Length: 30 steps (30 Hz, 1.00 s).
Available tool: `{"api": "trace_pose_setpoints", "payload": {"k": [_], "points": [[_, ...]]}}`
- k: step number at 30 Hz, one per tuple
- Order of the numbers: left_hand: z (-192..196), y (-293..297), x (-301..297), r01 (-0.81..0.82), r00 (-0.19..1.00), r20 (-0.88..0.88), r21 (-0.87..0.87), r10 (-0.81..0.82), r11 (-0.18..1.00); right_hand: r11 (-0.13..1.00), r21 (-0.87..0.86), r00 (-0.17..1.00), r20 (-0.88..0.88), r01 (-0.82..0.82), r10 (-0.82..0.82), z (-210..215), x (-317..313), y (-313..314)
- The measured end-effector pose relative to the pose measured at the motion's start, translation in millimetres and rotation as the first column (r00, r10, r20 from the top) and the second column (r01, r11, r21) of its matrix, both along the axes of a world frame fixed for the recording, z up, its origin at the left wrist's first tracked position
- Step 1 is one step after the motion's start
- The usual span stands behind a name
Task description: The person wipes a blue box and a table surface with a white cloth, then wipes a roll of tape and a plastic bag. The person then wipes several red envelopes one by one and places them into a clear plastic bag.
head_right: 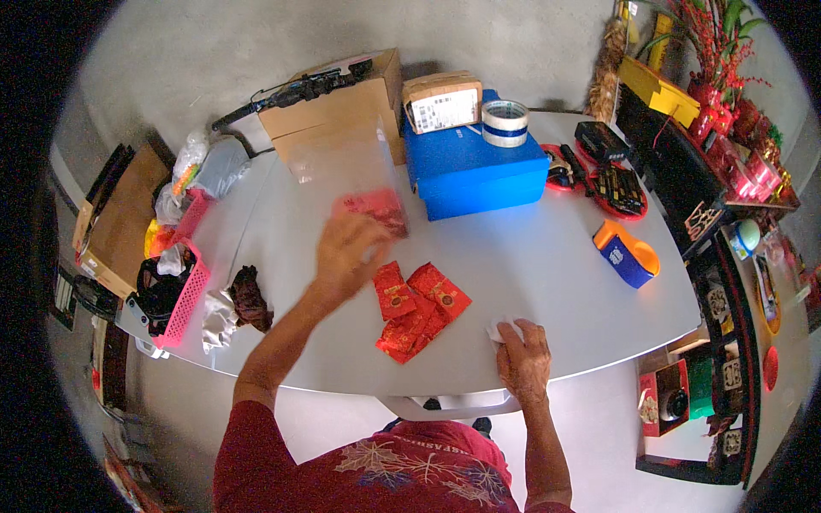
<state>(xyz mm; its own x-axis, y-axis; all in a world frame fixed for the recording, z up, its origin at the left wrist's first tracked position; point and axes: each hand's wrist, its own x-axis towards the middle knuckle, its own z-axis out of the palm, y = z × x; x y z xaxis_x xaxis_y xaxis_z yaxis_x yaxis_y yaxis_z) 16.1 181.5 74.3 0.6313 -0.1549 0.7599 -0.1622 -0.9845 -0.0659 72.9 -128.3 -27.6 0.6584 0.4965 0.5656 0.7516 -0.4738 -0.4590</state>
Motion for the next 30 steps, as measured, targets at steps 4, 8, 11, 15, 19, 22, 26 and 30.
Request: {"api": "trace_pose_setpoints", "payload": {"k": [4,8,11,15,19,22,26,30], "points": [[-50.4,-30.5,9.7,-0.251,0.899,-0.405,-0.164,0.167,0.954,1.0,0.01,1.0,-0.009,-0.015,0.015,-0.2,0.0,1.8],[-58.4,-38.3,31.7,-0.402,0.647,-0.742,-0.133,0.178,0.906,1.0,0.025,1.0,-0.006,-0.01,0.011,-4.7,1.6,-2.0],[-65.0,-35.2,39.7,-0.369,0.708,-0.706,-0.33,0.033,0.869,0.999,0.033,1.0,-0.015,-0.021,0.021,-4.3,2.5,-0.8],[-54.0,-43.2,44.7,-0.25,0.87,-0.438,-0.788,-0.227,0.563,0.997,0.065,0.999,-0.012,-0.043,0.044,-2.5,1.4,-1.0],[-29.2,-89.9,33.6,-0.008,0.928,-0.124,-0.95,-0.353,0.313,0.97,0.243,0.983,-0.174,-0.019,0.063,-8.3,9.7,-8.7],[-31.6,-132.8,19.1,-0.028,0.907,-0.02,-1.0,-0.421,-0.014,0.891,0.445,0.98,-0.2,0.087,0.005,28.8,-5.0,1.4],[-53.6,-175.7,7.9,0.026,0.904,0.231,-0.869,-0.359,-0.493,0.942,0.304,0.988,0.107,-0.142,0.115,64.6,-18.4,31.8],[-42.4,-188.0,-1.4,-0.001,0.884,0.363,-0.629,-0.295,-0.777,0.936,0.309,0.982,0.137,-0.168,0.131,52.5,-25.2,32.7]]}}
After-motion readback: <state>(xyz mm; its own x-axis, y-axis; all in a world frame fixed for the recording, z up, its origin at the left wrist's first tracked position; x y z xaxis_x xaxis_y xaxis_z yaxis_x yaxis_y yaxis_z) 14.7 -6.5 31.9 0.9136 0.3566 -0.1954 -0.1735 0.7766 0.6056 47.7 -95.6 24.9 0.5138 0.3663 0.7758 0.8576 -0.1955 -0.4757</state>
